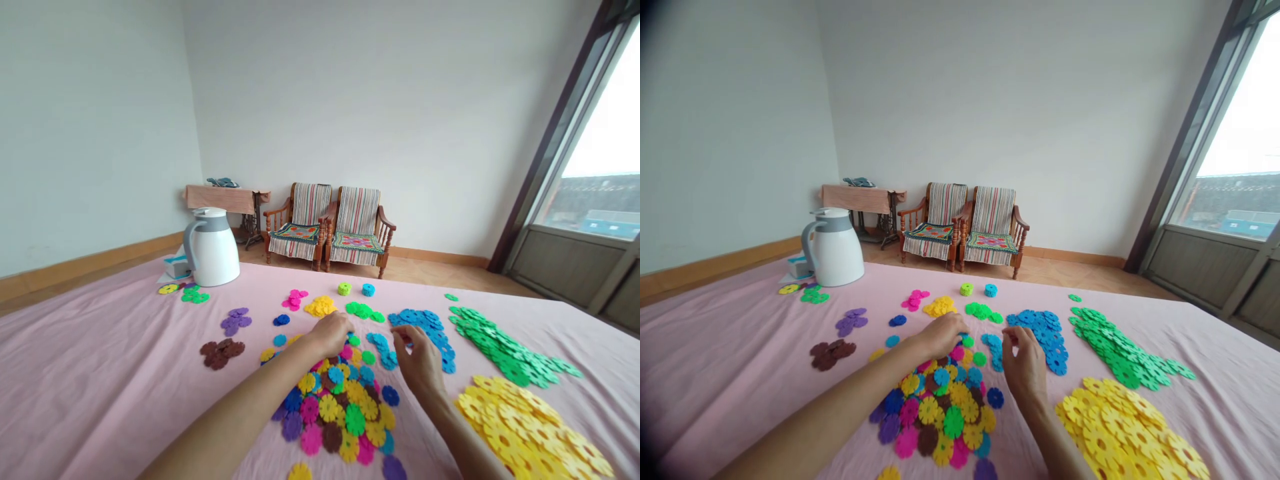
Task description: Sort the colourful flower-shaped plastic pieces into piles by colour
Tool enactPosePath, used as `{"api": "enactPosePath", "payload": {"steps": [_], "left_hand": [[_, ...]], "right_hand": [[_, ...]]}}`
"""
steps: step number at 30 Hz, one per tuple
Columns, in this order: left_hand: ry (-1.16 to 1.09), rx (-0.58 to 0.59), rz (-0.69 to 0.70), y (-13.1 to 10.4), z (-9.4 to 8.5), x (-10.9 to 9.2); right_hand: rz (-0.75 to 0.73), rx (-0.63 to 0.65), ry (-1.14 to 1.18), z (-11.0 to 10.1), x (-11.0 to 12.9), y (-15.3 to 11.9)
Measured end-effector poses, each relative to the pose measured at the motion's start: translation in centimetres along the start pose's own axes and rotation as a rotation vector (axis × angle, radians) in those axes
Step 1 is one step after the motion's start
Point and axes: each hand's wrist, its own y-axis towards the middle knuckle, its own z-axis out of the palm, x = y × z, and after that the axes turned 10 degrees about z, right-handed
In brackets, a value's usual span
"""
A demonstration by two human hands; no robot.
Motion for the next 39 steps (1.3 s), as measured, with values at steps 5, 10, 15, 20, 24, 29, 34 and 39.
{"api": "enactPosePath", "payload": {"steps": [5, 10, 15, 20, 24, 29, 34, 39], "left_hand": [[-0.016, -0.06, -0.107, -0.1, -0.3, -0.2], [-0.085, -0.161, -0.242, 1.5, 0.0, -0.5], [-0.169, -0.17, -0.271, 2.7, 0.3, -0.2], [-0.164, -0.125, -0.172, 0.9, 0.2, -0.1], [-0.064, -0.024, 0.022, -0.7, -0.2, -0.5], [-0.029, 0.05, 0.168, -2.5, -1.4, -0.4], [-0.061, -0.02, 0.152, -3.9, -1.7, -0.4], [-0.021, -0.063, 0.034, -4.3, -1.3, -0.7]], "right_hand": [[0.066, -0.057, -0.013, -0.6, -0.3, 0.7], [0.094, -0.09, -0.016, -0.8, -0.5, 0.9], [0.066, -0.072, -0.003, -0.6, -0.7, 0.9], [0.063, -0.069, 0.009, -0.3, -0.8, 0.7], [0.023, -0.029, 0.017, 0.1, -0.7, 0.4], [-0.117, 0.213, -0.042, 0.8, 0.0, -0.7], [-0.195, 0.373, -0.254, 1.0, 1.3, -2.0], [-0.171, 0.386, -0.333, 1.1, 1.5, -2.1]]}}
